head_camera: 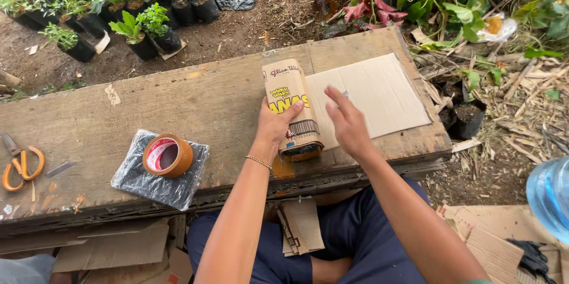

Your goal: The person folds a cardboard box on a wooden table, then uses a roll of brown packing tape to seal the box shut. The person smooths the tape and finishes the package.

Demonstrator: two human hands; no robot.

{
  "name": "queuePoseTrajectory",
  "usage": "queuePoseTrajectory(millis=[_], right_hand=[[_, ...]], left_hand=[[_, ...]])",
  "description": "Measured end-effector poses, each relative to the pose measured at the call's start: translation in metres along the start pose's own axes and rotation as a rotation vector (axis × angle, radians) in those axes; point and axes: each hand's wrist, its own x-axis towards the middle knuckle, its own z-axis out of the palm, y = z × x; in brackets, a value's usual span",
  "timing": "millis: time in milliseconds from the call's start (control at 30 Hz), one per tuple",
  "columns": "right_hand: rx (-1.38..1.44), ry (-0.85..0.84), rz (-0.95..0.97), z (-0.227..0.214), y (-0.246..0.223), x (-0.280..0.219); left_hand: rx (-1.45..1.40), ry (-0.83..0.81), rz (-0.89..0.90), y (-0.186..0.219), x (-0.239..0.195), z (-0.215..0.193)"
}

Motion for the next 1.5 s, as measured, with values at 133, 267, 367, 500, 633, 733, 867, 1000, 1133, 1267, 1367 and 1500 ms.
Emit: queuePoseTrajectory(millis=[133,267,367,500,633,733,867,1000,1133,1267,1367,1500], right_hand=[[0.228,-0.066,0.210,0.039,0.016,0.037],[0.488,-0.131,0.210,0.049,0.029,0.031],[0.581,-0.170,0.203,0.050,0.031,0.023],[0.677,-0.262,0.225,0.048,0.031,0.021],[0.630,-0.310,0.182,0.048,0.027,0.026],[0.634,-0.317,0.166,0.051,0.029,0.022],[0.553,-0.302,0.153,0.052,0.032,0.023],[0.512,-0.303,0.185,0.051,0.027,0.027],[0.612,-0.278,0.195,0.053,0.023,0.021],[0.544,-0.287,0.192,0.051,0.024,0.022],[0.543,-0.301,0.195,0.052,0.028,0.022],[0.642,-0.306,0.211,0.054,0.027,0.027]], left_hand=[[-0.012,-0.038,0.067,-0.001,0.002,-0.001],[-0.109,-0.189,0.045,-0.011,-0.004,-0.017],[-0.232,-0.299,0.127,-0.031,-0.015,-0.031],[-0.271,-0.349,0.288,-0.057,-0.012,-0.033],[-0.334,-0.314,0.306,-0.064,-0.008,-0.031],[-0.288,-0.319,0.306,-0.064,-0.012,-0.033],[-0.294,-0.344,0.308,-0.062,-0.009,-0.034],[-0.258,-0.316,0.270,-0.054,-0.006,-0.032],[-0.368,-0.331,0.245,-0.046,-0.014,-0.027],[-0.351,-0.342,0.216,-0.028,-0.018,-0.025],[-0.271,-0.321,0.023,-0.013,-0.009,-0.028],[0.025,-0.160,0.085,-0.002,0.006,-0.014]])
